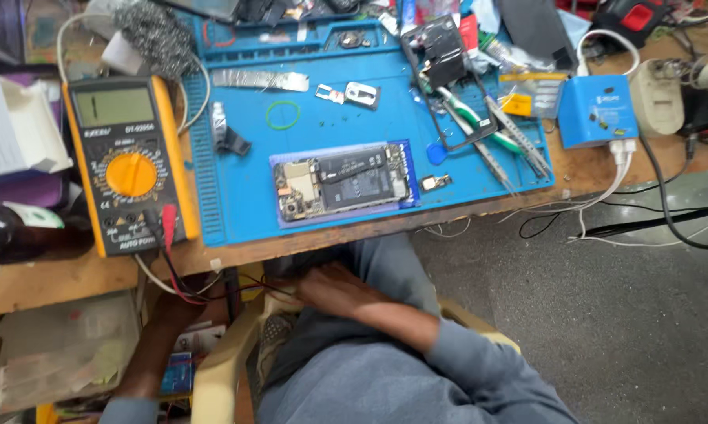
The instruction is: The person uses a blue plastic pry tool to open a smartphone, removes the back cover, and exposes the internal components. They then use a multimeter to test the battery connections and clean the device with a toothbrush.
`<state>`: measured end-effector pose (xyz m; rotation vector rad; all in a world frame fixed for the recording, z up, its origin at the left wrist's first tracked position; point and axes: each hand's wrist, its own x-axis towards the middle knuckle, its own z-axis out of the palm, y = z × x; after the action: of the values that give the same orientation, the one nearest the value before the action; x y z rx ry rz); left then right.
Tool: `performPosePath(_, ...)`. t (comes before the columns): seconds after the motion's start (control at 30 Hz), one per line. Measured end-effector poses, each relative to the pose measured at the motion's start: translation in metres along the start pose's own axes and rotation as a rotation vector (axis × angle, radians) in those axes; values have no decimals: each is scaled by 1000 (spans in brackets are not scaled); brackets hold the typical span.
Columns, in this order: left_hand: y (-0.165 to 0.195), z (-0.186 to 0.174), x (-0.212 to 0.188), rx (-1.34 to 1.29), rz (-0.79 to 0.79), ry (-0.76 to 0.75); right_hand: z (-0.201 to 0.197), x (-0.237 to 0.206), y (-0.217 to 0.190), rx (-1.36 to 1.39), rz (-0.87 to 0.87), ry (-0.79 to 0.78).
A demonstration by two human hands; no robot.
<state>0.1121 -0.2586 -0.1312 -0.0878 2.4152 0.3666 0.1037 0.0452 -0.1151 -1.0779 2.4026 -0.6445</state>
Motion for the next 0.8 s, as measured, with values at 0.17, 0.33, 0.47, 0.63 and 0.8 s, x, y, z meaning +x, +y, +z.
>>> performPosePath(0.17,-2,-19,-54,-51,-97,-251,-106,-107,-9,25,-171,553)
performPosePath(0.33,74,-85,-156,-151,542,-143,-187,-148,8,76,257,976)
performPosePath(0.47,157,-134,-168,-310,997,524,-200,-134,12,56,230,1012)
performPosePath(0.63,231,-164,-103,-48,893,720,-188,-126,8,178,314,1045)
performPosePath(0.8,231,-168,-73,13,872,690,-175,-147,7,160,265,1055)
